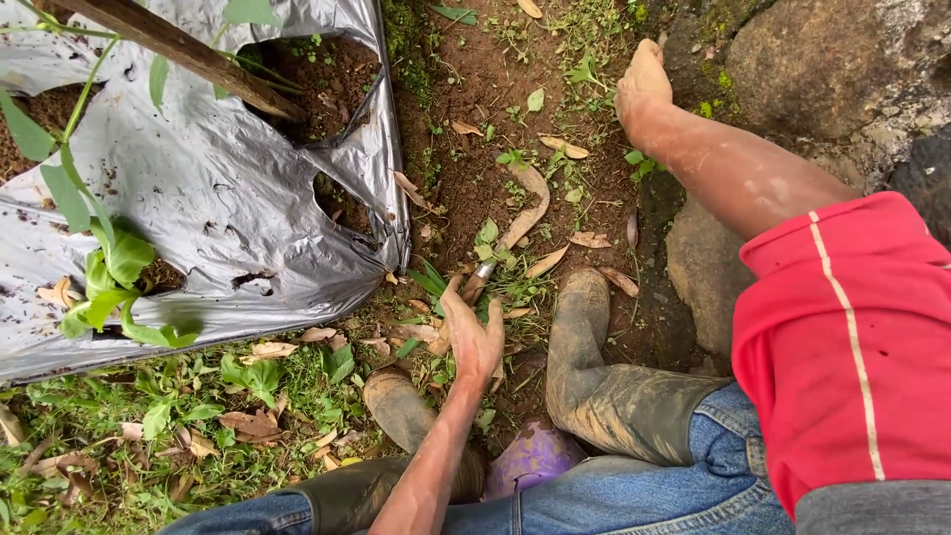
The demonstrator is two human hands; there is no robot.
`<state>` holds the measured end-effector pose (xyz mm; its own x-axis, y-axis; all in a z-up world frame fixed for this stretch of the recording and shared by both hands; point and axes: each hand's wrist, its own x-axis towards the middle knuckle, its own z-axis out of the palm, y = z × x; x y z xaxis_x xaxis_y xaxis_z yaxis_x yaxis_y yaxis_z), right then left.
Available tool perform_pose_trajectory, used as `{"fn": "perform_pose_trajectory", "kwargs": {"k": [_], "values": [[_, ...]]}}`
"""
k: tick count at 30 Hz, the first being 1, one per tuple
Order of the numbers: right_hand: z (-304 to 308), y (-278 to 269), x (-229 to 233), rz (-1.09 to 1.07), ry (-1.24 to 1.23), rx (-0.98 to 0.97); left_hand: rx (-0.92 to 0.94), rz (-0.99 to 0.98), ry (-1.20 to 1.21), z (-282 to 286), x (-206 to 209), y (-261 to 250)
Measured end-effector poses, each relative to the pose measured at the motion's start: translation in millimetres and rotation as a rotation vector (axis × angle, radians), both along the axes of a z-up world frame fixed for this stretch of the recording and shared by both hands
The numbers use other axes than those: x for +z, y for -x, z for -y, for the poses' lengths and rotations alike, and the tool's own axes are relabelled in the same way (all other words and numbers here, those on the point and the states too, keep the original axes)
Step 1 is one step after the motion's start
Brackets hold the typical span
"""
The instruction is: Using a hand sickle and bare hands to remove weeds and debris from the edge of a vegetable garden bed covered in plastic mulch.
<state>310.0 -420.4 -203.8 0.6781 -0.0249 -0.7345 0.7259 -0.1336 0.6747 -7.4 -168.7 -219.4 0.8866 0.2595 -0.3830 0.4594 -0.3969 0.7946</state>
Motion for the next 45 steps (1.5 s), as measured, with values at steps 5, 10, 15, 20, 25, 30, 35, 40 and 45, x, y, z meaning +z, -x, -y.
{"fn": "perform_pose_trajectory", "kwargs": {"k": [5, 10, 15, 20, 25, 30, 35, 40, 45], "values": [[0, -2, 10, -0.095, -0.161, -0.023, -0.019, 0.049, 0.006, 2, -4, -2], [-4, -1, -9, -0.205, -0.584, -0.485, -0.012, 0.041, 0.031, 3, -2, -2], [-19, 39, -2, -0.324, -0.287, -0.378, -0.006, 0.055, 0.035, 1, 3, -6], [32, 66, -149, -0.234, -0.158, -0.052, 0.025, -0.104, 0.084, 1, 13, -9], [32, 58, -167, -0.234, -0.18, -0.119, 0.017, -0.096, 0.087, 0, 19, -13], [42, 57, -176, -0.192, -0.209, -0.157, 0.028, -0.12, 0.101, -1, 16, -11], [29, 59, -145, -0.218, -0.154, -0.028, 0.017, -0.124, 0.09, 2, 23, -12], [23, 68, -131, -0.212, -0.13, -0.038, 0.023, -0.114, 0.089, 0, 6, -8], [26, 63, -142, -0.18, -0.17, -0.165, 0.018, -0.116, 0.076, 0, 7, -9]]}}
